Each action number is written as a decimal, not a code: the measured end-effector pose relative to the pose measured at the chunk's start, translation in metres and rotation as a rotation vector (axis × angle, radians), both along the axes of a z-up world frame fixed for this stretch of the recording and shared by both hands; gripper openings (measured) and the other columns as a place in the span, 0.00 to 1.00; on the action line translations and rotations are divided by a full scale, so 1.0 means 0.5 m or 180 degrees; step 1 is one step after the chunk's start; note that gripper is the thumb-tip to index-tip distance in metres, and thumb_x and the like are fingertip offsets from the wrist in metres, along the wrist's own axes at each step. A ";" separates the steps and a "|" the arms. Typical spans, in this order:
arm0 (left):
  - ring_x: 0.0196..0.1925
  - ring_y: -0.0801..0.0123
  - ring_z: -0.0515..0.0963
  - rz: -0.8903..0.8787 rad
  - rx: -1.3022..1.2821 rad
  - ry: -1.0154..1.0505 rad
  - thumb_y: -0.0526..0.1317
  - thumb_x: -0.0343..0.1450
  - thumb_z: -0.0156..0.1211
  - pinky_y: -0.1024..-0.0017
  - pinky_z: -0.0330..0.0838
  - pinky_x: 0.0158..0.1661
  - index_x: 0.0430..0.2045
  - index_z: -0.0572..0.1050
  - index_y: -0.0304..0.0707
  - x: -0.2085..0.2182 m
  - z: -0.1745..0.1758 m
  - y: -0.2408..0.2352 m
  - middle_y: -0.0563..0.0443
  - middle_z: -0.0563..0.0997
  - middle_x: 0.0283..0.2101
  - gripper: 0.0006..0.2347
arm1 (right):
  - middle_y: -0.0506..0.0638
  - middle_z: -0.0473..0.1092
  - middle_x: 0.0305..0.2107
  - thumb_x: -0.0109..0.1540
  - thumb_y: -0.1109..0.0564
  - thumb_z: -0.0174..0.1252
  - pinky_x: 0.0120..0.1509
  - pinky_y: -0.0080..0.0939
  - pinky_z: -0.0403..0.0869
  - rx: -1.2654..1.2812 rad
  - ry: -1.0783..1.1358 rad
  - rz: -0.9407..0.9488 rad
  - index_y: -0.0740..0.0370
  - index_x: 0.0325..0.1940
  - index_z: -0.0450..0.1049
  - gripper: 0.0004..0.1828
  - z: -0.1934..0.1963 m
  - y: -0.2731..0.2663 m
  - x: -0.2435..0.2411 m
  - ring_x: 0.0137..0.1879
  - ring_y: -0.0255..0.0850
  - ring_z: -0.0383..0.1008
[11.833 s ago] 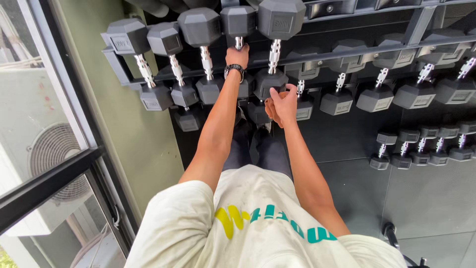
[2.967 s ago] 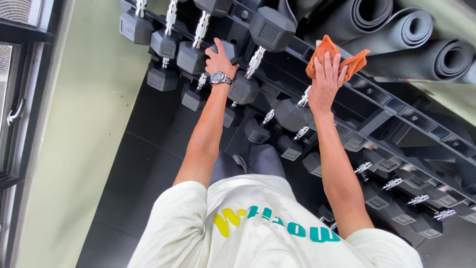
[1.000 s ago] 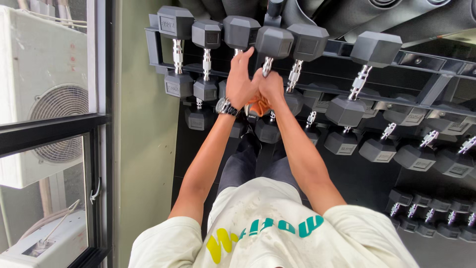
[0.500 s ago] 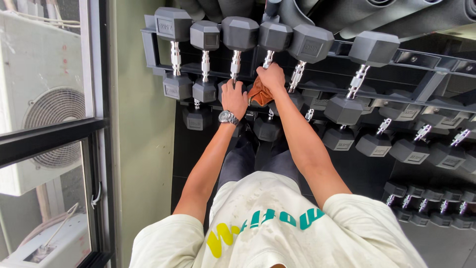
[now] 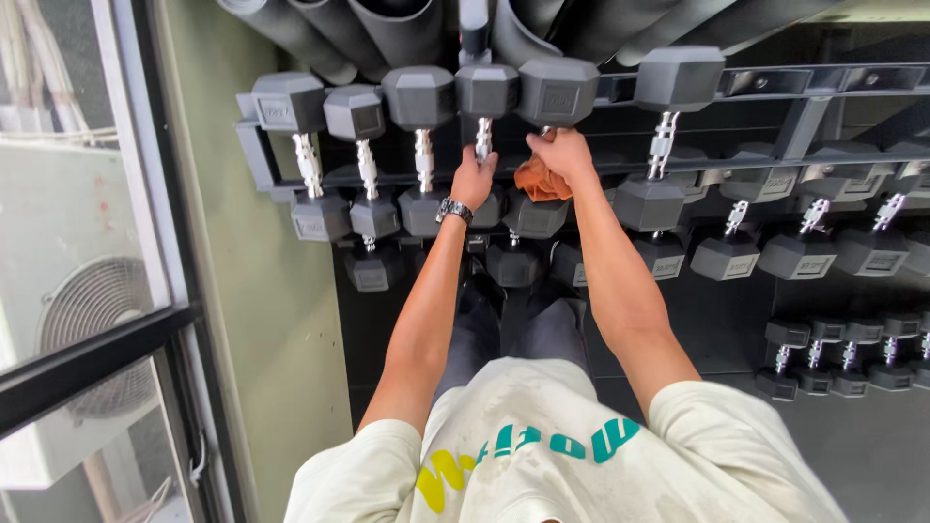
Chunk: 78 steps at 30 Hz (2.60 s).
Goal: The person wipes a rack of dumbbells with an orange cloth. They systematically clean the handles and weights of each dumbbell, moving along the rack from one end to the other.
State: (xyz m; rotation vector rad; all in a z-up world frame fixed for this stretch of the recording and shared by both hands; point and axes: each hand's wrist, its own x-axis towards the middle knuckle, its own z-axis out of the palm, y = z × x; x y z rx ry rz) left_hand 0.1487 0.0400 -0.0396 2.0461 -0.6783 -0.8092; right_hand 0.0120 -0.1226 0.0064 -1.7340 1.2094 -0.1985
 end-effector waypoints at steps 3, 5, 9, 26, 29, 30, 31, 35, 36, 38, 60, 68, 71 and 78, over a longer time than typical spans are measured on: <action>0.41 0.36 0.81 0.0067 0.0390 -0.0183 0.49 0.76 0.52 0.46 0.73 0.41 0.50 0.67 0.31 -0.034 -0.051 -0.014 0.30 0.83 0.37 0.18 | 0.62 0.77 0.35 0.57 0.45 0.64 0.48 0.53 0.75 -0.0551 0.0731 0.0380 0.67 0.41 0.77 0.21 -0.031 -0.013 -0.013 0.44 0.59 0.78; 0.41 0.35 0.82 0.0165 0.0496 -0.0324 0.50 0.77 0.50 0.45 0.72 0.41 0.50 0.67 0.32 -0.035 -0.062 -0.010 0.31 0.83 0.37 0.18 | 0.63 0.77 0.37 0.54 0.45 0.64 0.49 0.55 0.75 -0.0889 0.0680 0.0372 0.65 0.43 0.78 0.22 -0.053 -0.006 -0.023 0.46 0.61 0.77; 0.40 0.37 0.82 0.0248 0.0544 -0.0340 0.50 0.76 0.50 0.46 0.73 0.40 0.49 0.68 0.35 -0.047 -0.036 -0.008 0.33 0.84 0.38 0.17 | 0.64 0.76 0.41 0.57 0.43 0.63 0.51 0.55 0.75 -0.0743 0.0938 0.0347 0.66 0.46 0.76 0.24 -0.080 -0.012 -0.013 0.48 0.61 0.76; 0.38 0.36 0.82 -0.0012 0.0832 -0.0623 0.51 0.77 0.46 0.44 0.73 0.36 0.51 0.63 0.38 -0.051 0.056 -0.016 0.35 0.84 0.42 0.17 | 0.55 0.78 0.39 0.63 0.36 0.62 0.49 0.48 0.77 0.1498 -0.0749 -0.1505 0.69 0.45 0.75 0.30 0.077 0.180 -0.235 0.46 0.48 0.79; 0.38 0.36 0.82 -0.0042 0.0834 -0.0635 0.50 0.78 0.45 0.45 0.73 0.35 0.51 0.62 0.37 -0.057 0.060 -0.011 0.35 0.84 0.42 0.16 | 0.57 0.75 0.53 0.59 0.18 0.47 0.58 0.46 0.77 0.4356 -0.1896 -0.1799 0.63 0.62 0.72 0.50 0.014 0.288 -0.243 0.58 0.48 0.77; 0.37 0.37 0.83 -0.0037 0.0823 -0.0636 0.50 0.78 0.45 0.45 0.74 0.33 0.51 0.62 0.37 -0.061 0.062 -0.010 0.36 0.84 0.42 0.16 | 0.62 0.75 0.57 0.56 0.13 0.42 0.58 0.44 0.76 0.4596 -0.2307 -0.1911 0.67 0.66 0.70 0.59 -0.005 0.314 -0.236 0.61 0.51 0.77; 0.36 0.37 0.83 -0.0006 0.0802 -0.0671 0.50 0.78 0.44 0.45 0.74 0.32 0.51 0.63 0.37 -0.055 0.063 -0.016 0.36 0.84 0.42 0.16 | 0.61 0.74 0.57 0.54 0.13 0.42 0.59 0.47 0.77 0.4404 -0.2496 -0.2143 0.66 0.66 0.70 0.60 -0.027 0.324 -0.211 0.61 0.52 0.77; 0.36 0.37 0.83 0.0024 0.0856 -0.0924 0.50 0.78 0.45 0.46 0.74 0.33 0.52 0.62 0.36 -0.063 0.060 -0.014 0.35 0.84 0.42 0.17 | 0.60 0.72 0.55 0.51 0.12 0.43 0.62 0.55 0.78 0.4051 -0.2962 -0.2524 0.64 0.65 0.68 0.60 -0.082 0.333 -0.167 0.60 0.54 0.76; 0.36 0.38 0.83 0.0042 0.0848 -0.0910 0.50 0.78 0.45 0.46 0.75 0.33 0.52 0.62 0.36 -0.063 0.059 -0.009 0.36 0.84 0.42 0.17 | 0.61 0.72 0.55 0.52 0.12 0.44 0.63 0.56 0.77 0.4062 -0.3012 -0.2489 0.64 0.65 0.67 0.59 -0.088 0.343 -0.174 0.60 0.55 0.76; 0.38 0.38 0.83 0.0079 0.0814 -0.0865 0.50 0.78 0.45 0.46 0.74 0.35 0.52 0.62 0.37 -0.072 0.059 -0.021 0.36 0.84 0.43 0.17 | 0.60 0.72 0.55 0.56 0.14 0.47 0.64 0.55 0.76 0.4208 -0.2975 -0.2637 0.63 0.67 0.67 0.56 -0.093 0.345 -0.181 0.60 0.54 0.75; 0.38 0.39 0.83 0.0303 0.0611 -0.1011 0.47 0.78 0.46 0.48 0.76 0.33 0.52 0.62 0.31 -0.084 0.060 -0.032 0.34 0.82 0.43 0.17 | 0.53 0.75 0.47 0.64 0.35 0.61 0.57 0.44 0.76 0.2811 -0.0872 -0.0973 0.63 0.61 0.70 0.34 -0.082 0.163 -0.352 0.53 0.43 0.77; 0.48 0.40 0.76 0.0640 0.0494 -0.2254 0.44 0.73 0.51 0.49 0.73 0.47 0.56 0.64 0.31 -0.118 0.037 -0.007 0.34 0.74 0.48 0.20 | 0.54 0.69 0.47 0.59 0.60 0.58 0.63 0.47 0.73 0.2512 -0.1947 -0.1580 0.57 0.66 0.59 0.31 0.008 0.220 -0.379 0.56 0.44 0.72; 0.51 0.42 0.75 0.0436 0.0783 -0.2060 0.44 0.70 0.54 0.48 0.71 0.50 0.55 0.67 0.34 -0.242 0.112 0.036 0.36 0.71 0.50 0.20 | 0.54 0.66 0.51 0.60 0.65 0.56 0.66 0.47 0.73 0.2511 -0.2124 -0.1162 0.58 0.68 0.57 0.32 0.049 0.249 -0.379 0.59 0.44 0.71; 0.38 0.57 0.81 -0.0845 -0.1147 0.3810 0.56 0.75 0.54 0.62 0.80 0.34 0.45 0.75 0.30 -0.439 0.125 0.062 0.42 0.81 0.37 0.22 | 0.50 0.66 0.54 0.72 0.60 0.52 0.64 0.37 0.69 0.1749 -0.2216 -0.0248 0.61 0.69 0.62 0.21 0.104 0.220 -0.458 0.60 0.39 0.67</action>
